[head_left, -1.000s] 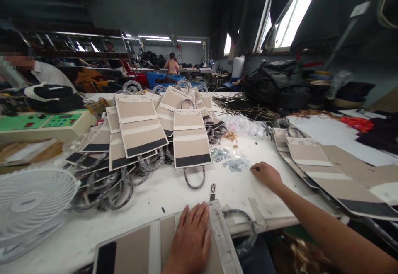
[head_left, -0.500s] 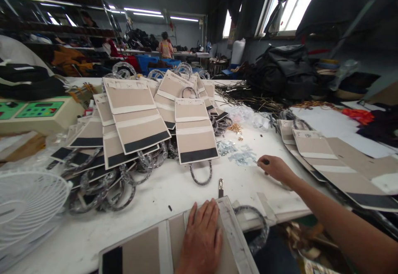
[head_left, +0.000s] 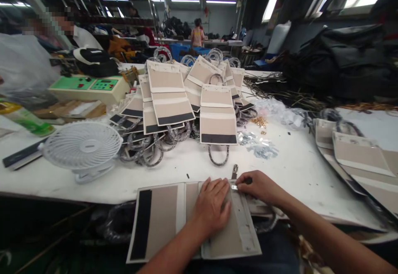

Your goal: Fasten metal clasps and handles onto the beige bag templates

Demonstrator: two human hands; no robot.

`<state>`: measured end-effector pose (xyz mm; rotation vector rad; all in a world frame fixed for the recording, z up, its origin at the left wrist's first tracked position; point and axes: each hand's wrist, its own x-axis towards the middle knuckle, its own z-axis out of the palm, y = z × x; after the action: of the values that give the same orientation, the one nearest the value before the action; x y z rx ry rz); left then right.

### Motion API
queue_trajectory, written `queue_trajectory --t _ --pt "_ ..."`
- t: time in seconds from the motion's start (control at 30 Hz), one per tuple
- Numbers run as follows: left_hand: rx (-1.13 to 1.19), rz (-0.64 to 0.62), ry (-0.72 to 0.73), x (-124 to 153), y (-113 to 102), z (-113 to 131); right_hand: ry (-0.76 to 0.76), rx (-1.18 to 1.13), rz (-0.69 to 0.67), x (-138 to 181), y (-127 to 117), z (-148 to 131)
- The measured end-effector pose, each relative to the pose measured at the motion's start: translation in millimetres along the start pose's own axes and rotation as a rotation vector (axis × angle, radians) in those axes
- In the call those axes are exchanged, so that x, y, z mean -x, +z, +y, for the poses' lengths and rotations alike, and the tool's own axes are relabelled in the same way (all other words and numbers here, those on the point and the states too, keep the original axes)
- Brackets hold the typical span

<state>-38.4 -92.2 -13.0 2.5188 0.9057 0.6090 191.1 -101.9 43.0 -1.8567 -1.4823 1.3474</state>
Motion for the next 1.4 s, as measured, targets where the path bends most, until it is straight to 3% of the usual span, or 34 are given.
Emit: queue_trajectory --t 0.13,0.33,0.63,0.87,1.2,1.4 --pt "0.055 0.041 -0.045 -1.5 3.5 2.8 -0.098 0.17 0.011 -6.1 1.6 -0.7" --pt "0.092 0.098 -0.087 -2.2 7.4 6.8 -0.115 0.19 -0.012 -4.5 1.4 1.0" --pt "0.086 0.214 -0.118 -9.9 11.2 18.9 -0.237 0.458 0.14 -2.5 12.9 3.1" --pt "0.009 0.259 -0.152 -15.1 14.9 20.8 -0.194 0.452 0.293 -0.5 20.0 8.8" --pt "0.025 0.272 -0.158 -17.0 13.1 19.0 -0.027 0.221 0.131 -0.6 7.5 12.2" --pt "0.012 0.209 -0.141 -17.5 12.3 17.1 -0.051 0.241 0.19 -5.6 11.3 11.2"
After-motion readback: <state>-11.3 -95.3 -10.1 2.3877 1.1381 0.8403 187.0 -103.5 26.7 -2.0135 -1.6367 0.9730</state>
